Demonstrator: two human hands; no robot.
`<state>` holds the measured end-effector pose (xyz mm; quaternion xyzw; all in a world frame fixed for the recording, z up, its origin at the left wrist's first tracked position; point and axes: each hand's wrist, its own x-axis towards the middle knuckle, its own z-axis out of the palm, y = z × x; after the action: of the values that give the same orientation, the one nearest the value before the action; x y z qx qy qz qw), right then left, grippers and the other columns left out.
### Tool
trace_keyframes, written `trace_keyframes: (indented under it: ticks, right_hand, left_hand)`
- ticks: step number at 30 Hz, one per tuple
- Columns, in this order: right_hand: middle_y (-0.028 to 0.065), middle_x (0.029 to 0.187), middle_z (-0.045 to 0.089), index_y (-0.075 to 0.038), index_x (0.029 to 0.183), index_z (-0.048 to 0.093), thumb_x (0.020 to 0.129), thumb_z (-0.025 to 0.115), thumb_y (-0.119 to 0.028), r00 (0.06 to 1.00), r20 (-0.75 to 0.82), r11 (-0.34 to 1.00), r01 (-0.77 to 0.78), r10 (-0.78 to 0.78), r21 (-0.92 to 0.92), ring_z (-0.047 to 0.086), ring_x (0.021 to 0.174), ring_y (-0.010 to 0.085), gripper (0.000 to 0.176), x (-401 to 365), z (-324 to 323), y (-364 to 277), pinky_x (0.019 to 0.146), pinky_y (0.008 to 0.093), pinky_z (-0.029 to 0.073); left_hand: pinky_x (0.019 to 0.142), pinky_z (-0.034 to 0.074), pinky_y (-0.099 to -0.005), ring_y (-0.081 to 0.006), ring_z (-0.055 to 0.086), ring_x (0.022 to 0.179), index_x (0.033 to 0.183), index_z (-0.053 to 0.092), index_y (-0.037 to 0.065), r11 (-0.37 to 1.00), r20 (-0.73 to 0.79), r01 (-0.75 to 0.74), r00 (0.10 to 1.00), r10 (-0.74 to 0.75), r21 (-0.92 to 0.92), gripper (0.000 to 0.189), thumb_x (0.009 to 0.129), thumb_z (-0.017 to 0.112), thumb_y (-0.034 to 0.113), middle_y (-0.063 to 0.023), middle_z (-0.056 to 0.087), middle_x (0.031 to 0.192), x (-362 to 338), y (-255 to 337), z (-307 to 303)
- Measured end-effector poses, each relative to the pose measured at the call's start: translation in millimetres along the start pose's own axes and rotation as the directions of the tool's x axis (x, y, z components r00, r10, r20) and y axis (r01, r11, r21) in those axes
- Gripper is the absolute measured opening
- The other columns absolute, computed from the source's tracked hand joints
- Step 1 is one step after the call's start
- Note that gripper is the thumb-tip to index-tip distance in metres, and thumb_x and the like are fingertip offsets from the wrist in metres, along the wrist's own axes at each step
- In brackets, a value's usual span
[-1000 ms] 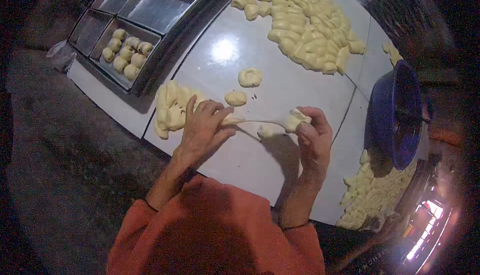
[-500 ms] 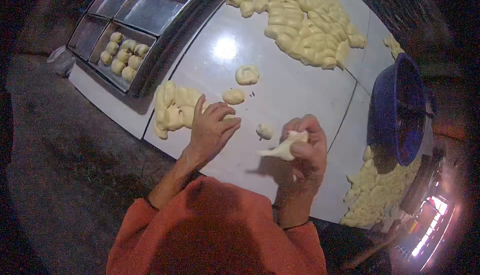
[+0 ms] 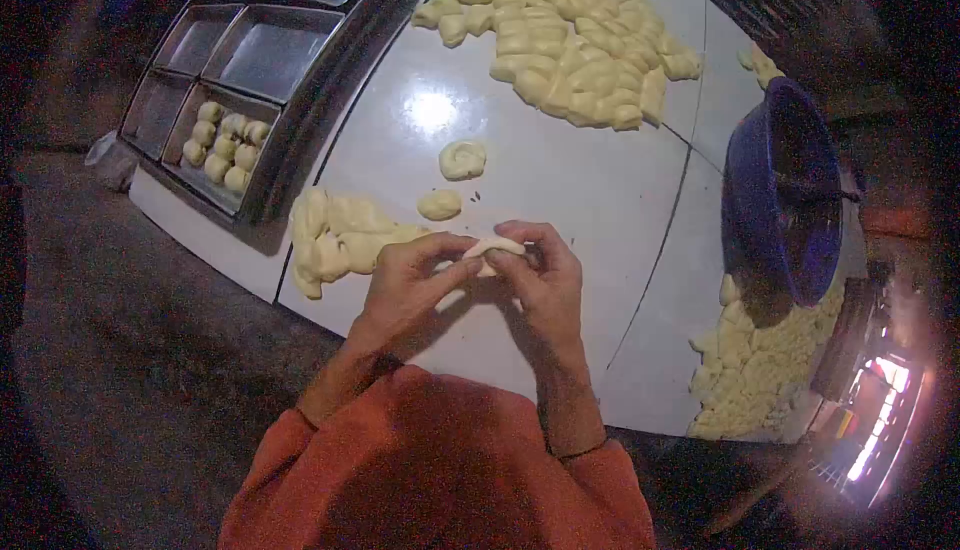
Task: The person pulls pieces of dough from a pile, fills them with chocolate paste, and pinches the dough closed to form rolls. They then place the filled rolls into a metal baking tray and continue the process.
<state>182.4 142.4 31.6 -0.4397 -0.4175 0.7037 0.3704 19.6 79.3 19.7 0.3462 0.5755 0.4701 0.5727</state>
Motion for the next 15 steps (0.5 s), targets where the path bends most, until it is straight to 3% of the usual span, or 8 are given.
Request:
trace_keyframes:
  ticks: [2, 5, 6, 8, 9, 12, 15]
  right_hand:
    - [0.011, 0.116, 0.062, -0.002, 0.102, 0.06, 0.088, 0.069, 0.0, 0.998, -0.039, 0.999, 0.041, -0.042, -0.032, 0.063, 0.103, 0.0172, 0.017, 1, 0, 0, 0.087, 0.0312, 0.055]
    - [0.0081, 0.107, 0.063, -0.004, 0.104, 0.056, 0.087, 0.069, 0.001, 0.998, -0.016, 0.998, 0.06, -0.06, 0.012, 0.064, 0.094, 0.016, 0.022, 3, -6, -5, 0.083, 0.0281, 0.054]
    - [0.0074, 0.104, 0.064, -0.004, 0.105, 0.056, 0.087, 0.069, 0.001, 0.998, -0.004, 0.998, 0.055, -0.055, 0.026, 0.064, 0.092, 0.0154, 0.023, 3, -7, -7, 0.081, 0.0273, 0.054]
    - [0.005, 0.096, 0.065, -0.004, 0.109, 0.054, 0.087, 0.072, -0.002, 1.0, -0.004, 0.999, 0.009, -0.008, 0.053, 0.064, 0.086, 0.0118, 0.029, 3, -5, -12, 0.075, 0.024, 0.053]
    - [0.0049, 0.095, 0.064, -0.004, 0.109, 0.054, 0.087, 0.072, -0.003, 0.999, 0.047, 0.987, -0.005, -0.003, 0.16, 0.064, 0.086, 0.0109, 0.029, 1, -2, -13, 0.074, 0.0234, 0.052]
    - [0.0033, 0.093, 0.062, -0.002, 0.109, 0.054, 0.089, 0.072, -0.01, 0.985, 0.171, 0.884, -0.052, -0.033, 0.465, 0.062, 0.083, 0.0084, 0.028, -3, -1, -17, 0.074, 0.0226, 0.052]
    - [0.0023, 0.091, 0.06, -0.002, 0.11, 0.054, 0.092, 0.07, -0.013, 0.993, 0.11, 0.837, -0.094, 0.041, 0.539, 0.06, 0.081, 0.0075, 0.027, 1, -2, -36, 0.075, 0.0224, 0.053]
  left_hand:
    - [0.087, 0.057, -0.0329, -0.0235, 0.069, 0.106, 0.129, 0.063, 0.002, 0.999, 0.038, 0.048, 0.998, -0.048, 0.015, 0.041, 0.094, 0.07, 0.02, -0.0196, 0.068, 0.12, 3, -2, -1]
    - [0.094, 0.054, -0.0372, -0.0307, 0.065, 0.117, 0.146, 0.046, 0.003, 0.984, -0.149, -0.157, 0.974, 0.169, 0.088, 0.06, 0.095, 0.069, 0.023, -0.0221, 0.063, 0.13, 5, 2, 19]
    - [0.1, 0.05, -0.0415, -0.0368, 0.06, 0.124, 0.154, 0.03, 0.001, 0.904, -0.125, -0.349, 0.913, 0.387, 0.247, 0.074, 0.097, 0.067, 0.031, -0.0243, 0.059, 0.136, 15, -1, 20]
    - [0.101, 0.049, -0.042, -0.039, 0.058, 0.125, 0.15, 0.035, -0.003, 0.787, -0.121, -0.563, 0.789, 0.603, 0.251, 0.073, 0.096, 0.066, 0.036, -0.0252, 0.056, 0.138, 25, -2, 31]
    - [0.101, 0.049, -0.0423, -0.0401, 0.057, 0.126, 0.148, 0.037, -0.005, 0.71, -0.119, -0.658, 0.707, 0.697, 0.251, 0.074, 0.096, 0.066, 0.039, -0.0256, 0.055, 0.139, 28, 4, 39]
    - [0.092, 0.055, -0.0388, -0.0377, 0.066, 0.114, 0.138, 0.05, -0.009, 0.631, -0.111, -0.759, 0.621, 0.776, 0.16, 0.073, 0.092, 0.068, 0.045, -0.0249, 0.062, 0.13, 42, -1, 63]
    - [0.088, 0.057, -0.0364, -0.0357, 0.069, 0.108, 0.137, 0.05, -0.011, 0.562, -0.196, -0.815, 0.533, 0.823, 0.142, 0.079, 0.087, 0.074, 0.046, -0.0246, 0.065, 0.127, 58, -13, 84]
